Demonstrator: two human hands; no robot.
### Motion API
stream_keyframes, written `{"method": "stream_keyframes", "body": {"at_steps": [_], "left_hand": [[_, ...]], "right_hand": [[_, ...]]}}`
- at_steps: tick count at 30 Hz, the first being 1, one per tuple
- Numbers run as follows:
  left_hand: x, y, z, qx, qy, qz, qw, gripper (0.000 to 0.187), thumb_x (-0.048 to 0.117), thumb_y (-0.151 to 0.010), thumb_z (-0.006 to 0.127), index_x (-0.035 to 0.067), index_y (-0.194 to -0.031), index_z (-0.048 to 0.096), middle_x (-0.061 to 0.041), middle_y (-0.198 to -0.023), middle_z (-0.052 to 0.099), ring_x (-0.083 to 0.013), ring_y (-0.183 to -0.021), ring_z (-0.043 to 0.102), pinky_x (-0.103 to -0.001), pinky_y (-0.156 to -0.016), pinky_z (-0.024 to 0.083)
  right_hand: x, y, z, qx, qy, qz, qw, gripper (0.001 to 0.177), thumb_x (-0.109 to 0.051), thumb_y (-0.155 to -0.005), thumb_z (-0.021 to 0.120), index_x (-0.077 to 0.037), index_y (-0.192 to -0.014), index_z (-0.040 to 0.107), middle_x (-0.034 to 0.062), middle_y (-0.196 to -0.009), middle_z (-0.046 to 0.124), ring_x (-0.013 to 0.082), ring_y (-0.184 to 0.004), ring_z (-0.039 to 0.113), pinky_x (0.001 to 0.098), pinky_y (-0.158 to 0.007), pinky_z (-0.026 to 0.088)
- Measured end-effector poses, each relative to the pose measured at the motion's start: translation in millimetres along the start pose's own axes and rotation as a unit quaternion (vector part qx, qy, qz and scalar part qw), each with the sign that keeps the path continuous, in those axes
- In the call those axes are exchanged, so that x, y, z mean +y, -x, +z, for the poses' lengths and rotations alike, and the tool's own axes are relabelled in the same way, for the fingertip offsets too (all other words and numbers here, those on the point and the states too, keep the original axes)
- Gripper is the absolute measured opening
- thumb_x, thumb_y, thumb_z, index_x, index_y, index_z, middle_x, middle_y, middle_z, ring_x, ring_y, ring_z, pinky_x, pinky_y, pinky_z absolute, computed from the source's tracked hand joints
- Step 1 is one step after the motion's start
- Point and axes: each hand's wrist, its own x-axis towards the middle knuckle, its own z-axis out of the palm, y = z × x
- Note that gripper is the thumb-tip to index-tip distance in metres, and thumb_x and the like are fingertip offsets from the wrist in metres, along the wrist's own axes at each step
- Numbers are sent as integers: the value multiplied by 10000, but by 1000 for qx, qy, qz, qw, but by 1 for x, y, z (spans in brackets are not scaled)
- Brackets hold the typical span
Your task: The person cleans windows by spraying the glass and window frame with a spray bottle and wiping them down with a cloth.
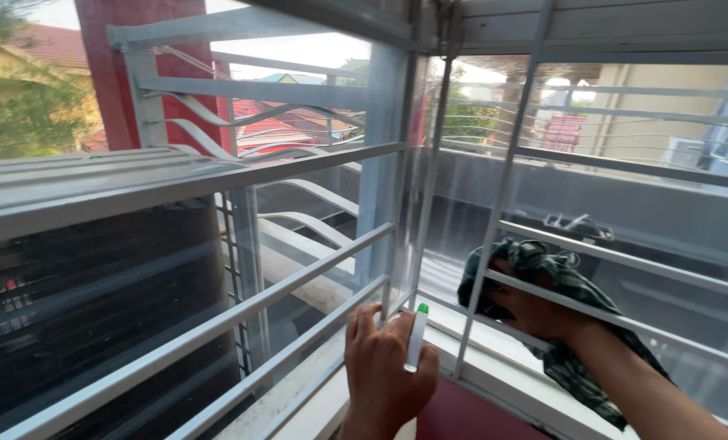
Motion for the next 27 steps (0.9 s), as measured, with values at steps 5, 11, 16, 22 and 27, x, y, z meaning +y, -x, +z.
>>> {"method": "stream_keyframes", "body": {"at_steps": [5, 11, 16, 22, 27], "left_hand": [[13, 14, -2, 5, 18, 7, 1000, 311, 154, -746, 568, -28, -949, 718, -211, -743, 728, -517, -1265, 482, -617, -1162, 202], [36, 29, -21, -120, 34, -172, 977, 211, 159, -754, 543, 15, -763, 697, -208, -699, 711, -353, -1150, 576, -467, -1101, 404], [37, 44, -18, -101, 49, -153, 982, 240, 175, -736, 547, 15, -822, 703, -165, -767, 765, -371, -1131, 605, -504, -1062, 414], [23, 46, -16, -56, -20, -78, 995, 415, 224, -775, 541, -31, -1066, 692, -233, -979, 733, -447, -1224, 549, -541, -1089, 395], [19, 30, -27, -24, -60, -2, 998, 397, 189, -751, 549, -39, -1042, 694, -222, -1212, 673, -462, -1366, 435, -612, -1145, 254]], "right_hand": [[3, 67, -54, -209, 56, 280, 935, 830, -487, -805, 720, -330, -1564, 426, 34, -1693, 247, 244, -1464, 381, 450, -889, 620], [34, 155, -60, -11, 192, 206, 959, 562, -587, -809, 658, -229, -1242, 684, 129, -1335, 576, 397, -1451, 485, 479, -1052, 536], [30, 194, -94, 29, 281, 145, 948, 500, -455, -842, 632, -190, -1261, 698, 134, -1303, 635, 401, -1310, 536, 514, -1067, 502], [21, 215, -100, 89, 330, 254, 905, 577, -543, -857, 631, -147, -1267, 724, 105, -1244, 673, 319, -1240, 581, 465, -1021, 540], [17, 209, -105, 60, 367, 291, 882, 671, -650, -812, 599, -227, -1314, 742, 119, -1140, 654, 323, -1192, 585, 434, -852, 553]]}}
